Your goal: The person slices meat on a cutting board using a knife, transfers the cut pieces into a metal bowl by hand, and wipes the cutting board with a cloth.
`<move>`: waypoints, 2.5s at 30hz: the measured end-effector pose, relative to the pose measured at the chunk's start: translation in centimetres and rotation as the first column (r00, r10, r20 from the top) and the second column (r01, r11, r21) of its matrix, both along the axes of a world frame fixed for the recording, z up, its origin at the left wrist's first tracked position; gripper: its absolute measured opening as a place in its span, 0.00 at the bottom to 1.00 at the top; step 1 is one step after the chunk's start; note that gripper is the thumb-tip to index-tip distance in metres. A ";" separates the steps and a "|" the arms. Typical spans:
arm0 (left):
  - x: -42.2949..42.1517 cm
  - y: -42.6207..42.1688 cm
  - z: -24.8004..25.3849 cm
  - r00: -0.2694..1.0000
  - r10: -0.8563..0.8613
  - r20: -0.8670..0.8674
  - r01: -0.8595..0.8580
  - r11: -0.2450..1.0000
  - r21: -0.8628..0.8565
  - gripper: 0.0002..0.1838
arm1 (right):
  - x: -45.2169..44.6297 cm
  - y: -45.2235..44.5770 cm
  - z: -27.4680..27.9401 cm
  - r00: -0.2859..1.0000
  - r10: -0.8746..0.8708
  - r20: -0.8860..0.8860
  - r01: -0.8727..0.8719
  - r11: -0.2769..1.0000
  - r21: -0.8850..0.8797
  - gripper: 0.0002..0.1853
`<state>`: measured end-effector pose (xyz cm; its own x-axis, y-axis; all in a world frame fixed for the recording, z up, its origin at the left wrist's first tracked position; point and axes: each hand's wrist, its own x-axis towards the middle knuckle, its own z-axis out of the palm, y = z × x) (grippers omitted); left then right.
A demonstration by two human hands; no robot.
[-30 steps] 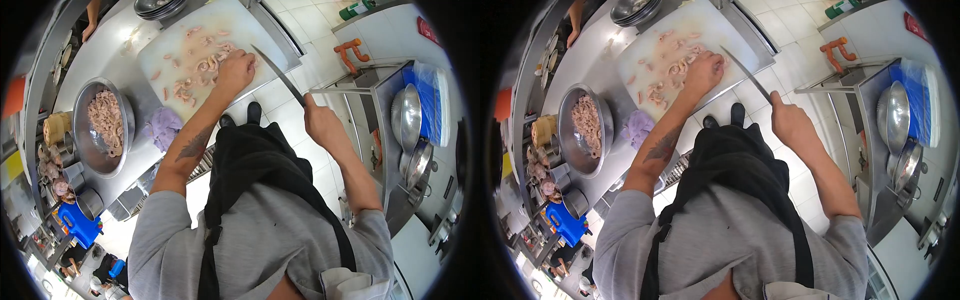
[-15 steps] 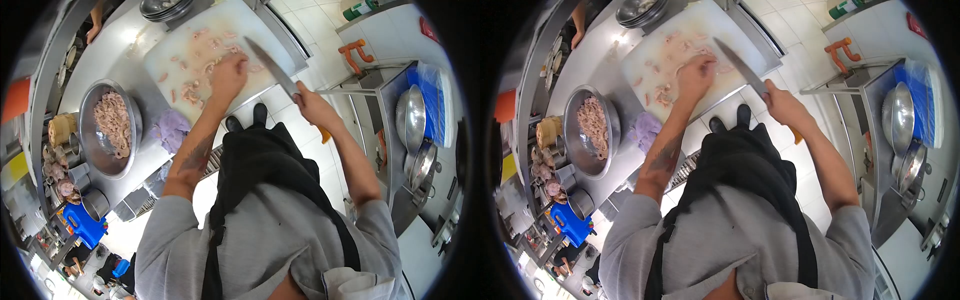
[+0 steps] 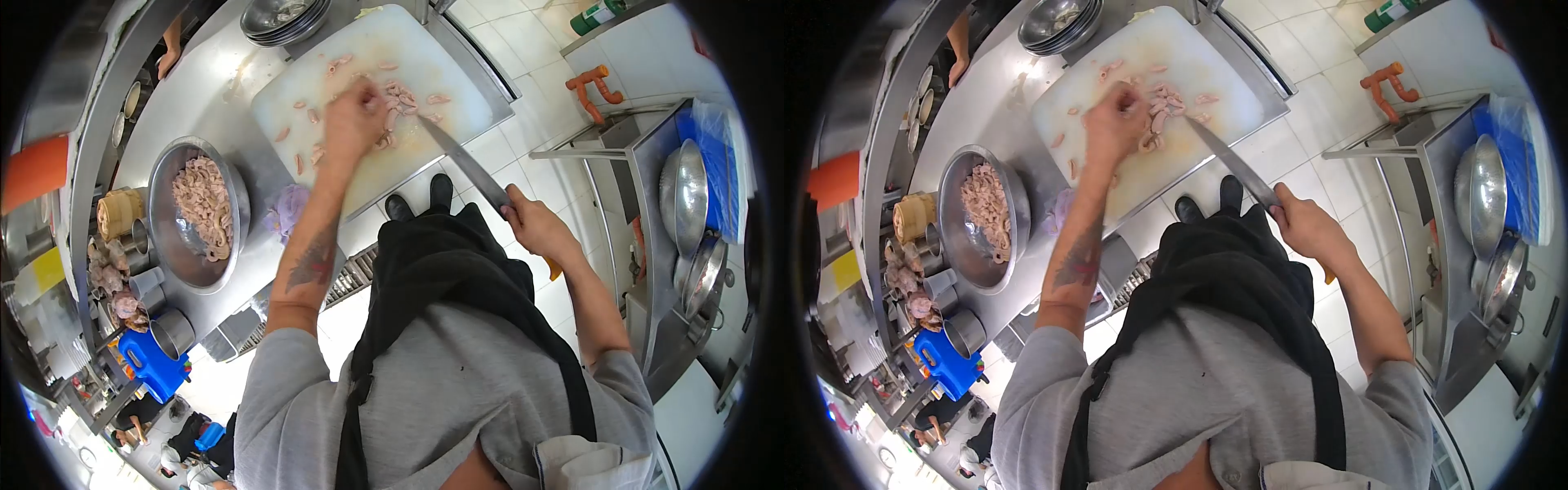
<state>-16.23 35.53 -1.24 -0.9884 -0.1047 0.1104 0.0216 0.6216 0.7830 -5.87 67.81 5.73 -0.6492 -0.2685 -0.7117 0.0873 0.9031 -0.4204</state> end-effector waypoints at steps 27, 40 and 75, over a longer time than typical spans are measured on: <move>3.7 -1.2 -4.1 0.989 0.008 -0.149 -0.041 0.975 -0.218 0.07 | -1.7 0.5 0.6 0.959 0.161 -0.233 -0.142 0.985 0.096 0.13; 0.3 -2.1 -5.0 0.998 0.047 0.052 -0.033 0.970 -0.240 0.17 | -0.2 0.0 -0.7 0.970 0.092 -0.225 -0.082 0.995 0.053 0.11; 3.4 0.8 -6.6 0.946 -0.272 -0.176 0.249 0.958 -0.142 0.05 | -5.8 -6.8 -5.7 0.881 0.294 -0.370 -0.309 0.951 0.019 0.16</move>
